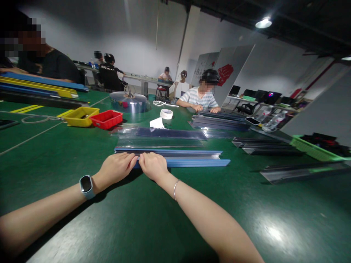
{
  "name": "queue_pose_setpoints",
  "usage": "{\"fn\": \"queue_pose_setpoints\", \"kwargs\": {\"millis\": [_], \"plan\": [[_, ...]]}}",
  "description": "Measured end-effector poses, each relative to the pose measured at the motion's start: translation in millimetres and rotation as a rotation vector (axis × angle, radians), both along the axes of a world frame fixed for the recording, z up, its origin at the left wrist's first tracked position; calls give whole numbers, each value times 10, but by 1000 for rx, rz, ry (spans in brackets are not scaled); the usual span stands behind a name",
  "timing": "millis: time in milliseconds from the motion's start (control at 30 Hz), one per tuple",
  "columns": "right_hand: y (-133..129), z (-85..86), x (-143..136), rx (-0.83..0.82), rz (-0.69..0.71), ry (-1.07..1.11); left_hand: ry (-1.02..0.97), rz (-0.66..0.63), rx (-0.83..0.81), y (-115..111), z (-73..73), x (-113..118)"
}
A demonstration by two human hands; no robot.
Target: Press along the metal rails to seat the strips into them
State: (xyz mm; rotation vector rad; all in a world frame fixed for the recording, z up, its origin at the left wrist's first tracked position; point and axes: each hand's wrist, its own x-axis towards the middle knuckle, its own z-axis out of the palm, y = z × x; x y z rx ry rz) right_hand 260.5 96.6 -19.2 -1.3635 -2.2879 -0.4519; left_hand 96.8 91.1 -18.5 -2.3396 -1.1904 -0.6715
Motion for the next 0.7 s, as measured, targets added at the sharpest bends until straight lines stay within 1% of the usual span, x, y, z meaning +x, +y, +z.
{"fn": "queue_pose_setpoints", "kwargs": {"millis": [233, 500, 700], "plan": [[-2, 7, 7, 8, 18, 16, 0, -10, 0, -10, 0, -9], [-3, 13, -2, -2, 6, 21, -17, -29, 17, -9, -2, -8], [-6, 18, -4, 9, 22, 28, 0, -36, -10, -7, -4, -10]]}}
